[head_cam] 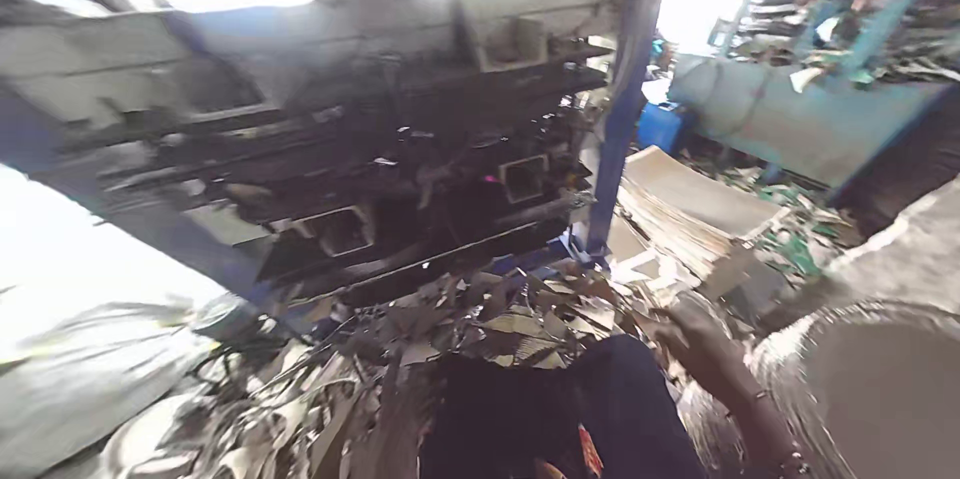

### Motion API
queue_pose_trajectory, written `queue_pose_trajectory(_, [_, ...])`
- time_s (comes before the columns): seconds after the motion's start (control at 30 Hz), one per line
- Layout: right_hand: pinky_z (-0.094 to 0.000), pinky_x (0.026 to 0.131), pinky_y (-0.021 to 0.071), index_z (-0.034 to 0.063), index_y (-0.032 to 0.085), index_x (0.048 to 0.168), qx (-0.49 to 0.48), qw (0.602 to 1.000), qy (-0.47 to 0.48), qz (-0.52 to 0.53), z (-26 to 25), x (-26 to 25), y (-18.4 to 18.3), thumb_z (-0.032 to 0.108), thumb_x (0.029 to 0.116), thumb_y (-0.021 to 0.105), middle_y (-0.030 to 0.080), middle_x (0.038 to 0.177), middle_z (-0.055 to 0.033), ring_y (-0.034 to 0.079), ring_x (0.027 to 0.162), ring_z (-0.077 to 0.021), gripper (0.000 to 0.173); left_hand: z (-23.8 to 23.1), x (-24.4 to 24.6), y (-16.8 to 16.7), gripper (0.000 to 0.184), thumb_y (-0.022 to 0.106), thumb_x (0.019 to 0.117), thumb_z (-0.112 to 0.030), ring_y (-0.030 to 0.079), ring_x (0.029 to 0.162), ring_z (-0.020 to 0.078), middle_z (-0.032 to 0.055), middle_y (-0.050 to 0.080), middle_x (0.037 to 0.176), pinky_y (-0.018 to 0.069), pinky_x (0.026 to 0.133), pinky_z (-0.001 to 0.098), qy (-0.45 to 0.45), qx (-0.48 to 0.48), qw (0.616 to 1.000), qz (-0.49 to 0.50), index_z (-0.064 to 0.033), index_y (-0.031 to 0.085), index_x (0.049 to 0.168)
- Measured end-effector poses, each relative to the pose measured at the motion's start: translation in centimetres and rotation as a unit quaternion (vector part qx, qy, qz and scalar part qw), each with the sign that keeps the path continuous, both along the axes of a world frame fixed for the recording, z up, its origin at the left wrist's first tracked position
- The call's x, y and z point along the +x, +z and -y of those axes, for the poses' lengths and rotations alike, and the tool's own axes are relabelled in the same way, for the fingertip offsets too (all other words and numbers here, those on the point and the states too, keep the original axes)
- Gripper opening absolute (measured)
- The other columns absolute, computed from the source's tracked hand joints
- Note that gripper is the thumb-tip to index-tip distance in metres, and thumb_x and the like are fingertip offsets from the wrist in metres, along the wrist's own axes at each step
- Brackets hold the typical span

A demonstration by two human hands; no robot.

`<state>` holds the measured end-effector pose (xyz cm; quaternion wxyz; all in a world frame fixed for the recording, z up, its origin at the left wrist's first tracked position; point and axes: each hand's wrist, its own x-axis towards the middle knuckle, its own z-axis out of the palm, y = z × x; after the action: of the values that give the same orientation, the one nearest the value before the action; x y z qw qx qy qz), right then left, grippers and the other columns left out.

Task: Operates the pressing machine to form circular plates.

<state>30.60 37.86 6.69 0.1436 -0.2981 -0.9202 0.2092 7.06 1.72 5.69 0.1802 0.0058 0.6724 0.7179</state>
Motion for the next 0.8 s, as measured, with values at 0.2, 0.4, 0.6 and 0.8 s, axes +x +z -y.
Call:
queue_pose_trajectory(0.2, [-0.0622,0.110,0.0421,0.0064,0.066,0.135,-0.193,0.937,0.189,0.222,5.3,-8.1,-10.5,0.027,0.1037,0.058,0.068,0.129,-0.0229,0.063,0.123,-0.0414,0.039,1.3,0.8,-5.2,0.052,0.053,0.1033,-0.012,0.068,0.093,0.0223,0.0222,0.066,0.117,0.0581,0.080,0.0381,0.039,-0.098,0.994,-0.034,0.0083,0.036,0.148])
queue_pose_trajectory(0.4, [-0.0594,0.114,0.0379,0.0112,0.069,0.131,-0.135,0.924,0.226,0.277,5.7,-9.8,-16.7,0.034,0.1037,0.056,0.070,0.129,-0.0147,0.062,0.127,-0.0338,0.038,-0.6,3.5,-13.2,0.059,0.065,0.0895,-0.010,0.072,0.096,0.0262,0.0127,0.073,0.115,0.0575,0.088,0.0472,-0.048,-0.318,0.926,-0.196,-0.0012,0.051,0.146])
queue_pose_trajectory(0.6, [-0.0593,0.115,0.0363,0.0129,0.067,0.136,-0.126,0.921,0.209,0.305,5.3,-10.0,-16.5,0.032,0.1063,0.052,0.069,0.133,-0.0153,0.060,0.130,-0.0342,0.038,-2.0,2.8,-10.9,0.064,0.064,0.0911,-0.010,0.074,0.093,0.0308,0.0109,0.075,0.113,0.0574,0.085,0.0547,-0.086,-0.346,0.913,-0.197,-0.0055,0.045,0.152])
queue_pose_trajectory(0.8, [-0.0609,0.111,0.0389,0.0136,0.070,0.131,-0.134,0.924,0.202,0.297,5.6,-10.4,-16.2,0.032,0.1043,0.055,0.070,0.130,-0.0149,0.062,0.126,-0.0346,0.036,-1.8,2.6,-11.2,0.056,0.061,0.0933,-0.013,0.072,0.100,0.0324,0.0116,0.075,0.114,0.0554,0.089,0.0562,-0.116,-0.361,0.902,-0.207,-0.0067,0.052,0.148])
